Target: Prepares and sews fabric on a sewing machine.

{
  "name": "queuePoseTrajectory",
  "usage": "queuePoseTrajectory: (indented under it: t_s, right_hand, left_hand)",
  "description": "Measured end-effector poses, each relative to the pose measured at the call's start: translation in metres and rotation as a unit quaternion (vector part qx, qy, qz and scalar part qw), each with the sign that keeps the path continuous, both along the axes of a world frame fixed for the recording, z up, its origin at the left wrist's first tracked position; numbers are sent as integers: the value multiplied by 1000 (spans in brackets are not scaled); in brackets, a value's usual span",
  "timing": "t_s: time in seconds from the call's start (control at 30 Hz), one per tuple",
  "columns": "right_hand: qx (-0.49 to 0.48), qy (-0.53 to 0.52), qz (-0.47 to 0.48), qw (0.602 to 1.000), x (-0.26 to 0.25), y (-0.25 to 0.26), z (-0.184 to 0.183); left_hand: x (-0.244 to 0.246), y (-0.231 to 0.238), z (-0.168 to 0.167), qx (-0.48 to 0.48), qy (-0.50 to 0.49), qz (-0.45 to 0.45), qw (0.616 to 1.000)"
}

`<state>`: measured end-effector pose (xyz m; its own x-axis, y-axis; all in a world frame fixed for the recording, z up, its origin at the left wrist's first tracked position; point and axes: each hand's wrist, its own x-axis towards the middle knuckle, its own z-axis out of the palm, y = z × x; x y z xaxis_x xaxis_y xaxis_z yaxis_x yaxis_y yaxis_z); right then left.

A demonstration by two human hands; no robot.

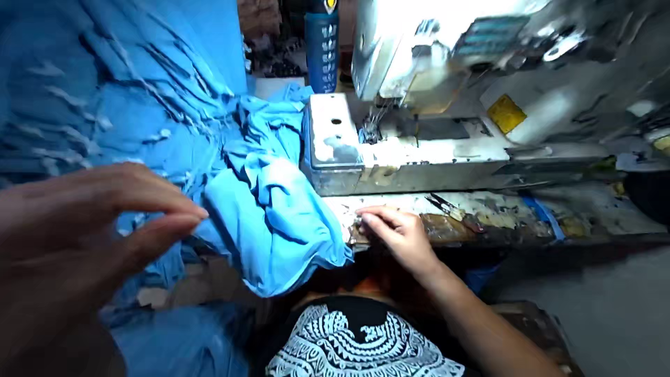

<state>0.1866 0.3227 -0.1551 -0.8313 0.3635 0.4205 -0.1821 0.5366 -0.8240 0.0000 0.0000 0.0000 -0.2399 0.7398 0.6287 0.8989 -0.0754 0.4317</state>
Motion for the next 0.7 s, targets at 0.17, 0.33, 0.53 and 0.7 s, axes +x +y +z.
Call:
queuePoseTrajectory:
  t_s: [0.17, 0.33, 0.53, 0.7]
  right_hand:
    - [40, 5, -42, 998, 17, 8, 6]
    - [151, 14, -76, 985, 20, -6, 0]
    - [239, 66, 91, 964, 6, -47, -21]
    - [104, 95, 194, 971, 28, -64, -11]
  left_hand:
    - [27, 7, 7, -48, 17, 63, 997]
    - [52, 29, -17, -66, 63, 45, 995]
    - [39, 81, -103, -238, 143, 81, 957]
    - [9, 6, -63, -24, -7, 205, 978]
